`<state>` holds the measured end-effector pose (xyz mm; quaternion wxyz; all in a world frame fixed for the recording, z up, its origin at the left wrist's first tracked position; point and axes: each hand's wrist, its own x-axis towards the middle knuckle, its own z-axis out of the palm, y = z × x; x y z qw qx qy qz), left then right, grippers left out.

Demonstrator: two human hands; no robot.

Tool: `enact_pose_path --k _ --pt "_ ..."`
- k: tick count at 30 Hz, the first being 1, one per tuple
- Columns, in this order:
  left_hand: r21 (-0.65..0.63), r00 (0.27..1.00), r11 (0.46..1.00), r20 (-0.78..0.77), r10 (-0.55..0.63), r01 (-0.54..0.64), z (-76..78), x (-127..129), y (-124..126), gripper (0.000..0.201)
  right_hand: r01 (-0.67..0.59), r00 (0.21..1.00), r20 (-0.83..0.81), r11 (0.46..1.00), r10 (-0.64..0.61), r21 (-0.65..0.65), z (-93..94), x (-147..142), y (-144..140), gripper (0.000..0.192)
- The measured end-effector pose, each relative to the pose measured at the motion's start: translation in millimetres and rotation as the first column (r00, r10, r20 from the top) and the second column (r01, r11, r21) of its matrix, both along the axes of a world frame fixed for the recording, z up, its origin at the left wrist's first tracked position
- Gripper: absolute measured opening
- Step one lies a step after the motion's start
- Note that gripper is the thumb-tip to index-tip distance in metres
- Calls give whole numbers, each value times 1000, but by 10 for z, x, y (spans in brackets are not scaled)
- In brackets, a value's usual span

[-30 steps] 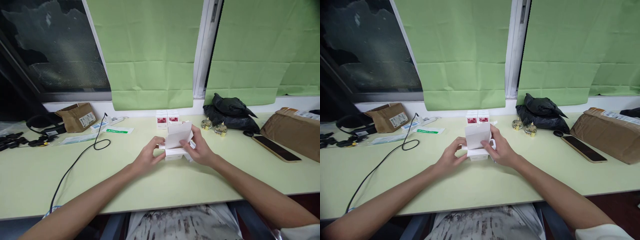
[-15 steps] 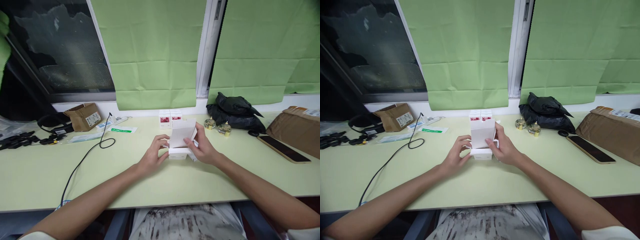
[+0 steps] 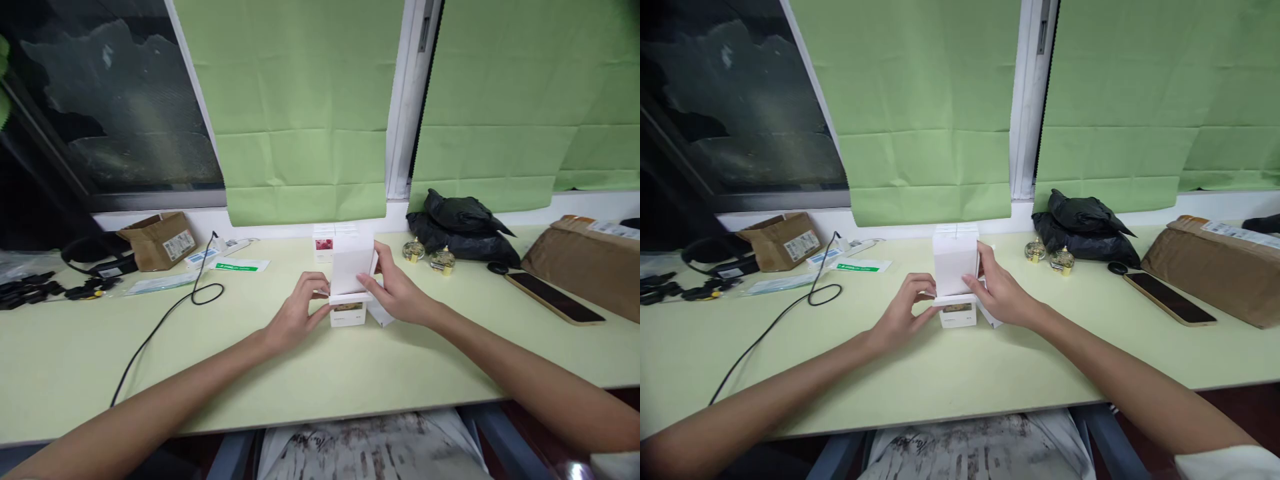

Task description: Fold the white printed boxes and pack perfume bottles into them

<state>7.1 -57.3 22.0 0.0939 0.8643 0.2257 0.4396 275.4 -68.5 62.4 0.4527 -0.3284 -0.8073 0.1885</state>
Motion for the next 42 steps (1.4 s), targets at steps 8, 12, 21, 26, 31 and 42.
enact_pose_path --k 8,12,21,26,31,42 --pt "55 995 995 48 82 -85 90 -47 247 21 -81 993 -91 995 76 -53 46 -156 322 68" --pt "73 993 992 58 99 -103 56 -69 279 23 -78 993 -94 996 73 -48 21 -223 360 66" --pt "158 991 978 31 132 -135 18 -146 266 23 -162 981 -111 987 158 -25 29 -243 349 62" --pt "201 985 965 13 169 -169 16 -169 245 22 -133 990 -48 991 133 4 35 -242 346 61" --pt "161 988 975 56 143 -150 11 -87 190 25 -102 994 -32 995 102 20 18 -196 360 63" --pt "7 987 996 135 84 -86 -49 -61 195 42 -127 992 -20 991 128 36 22 -176 287 62"
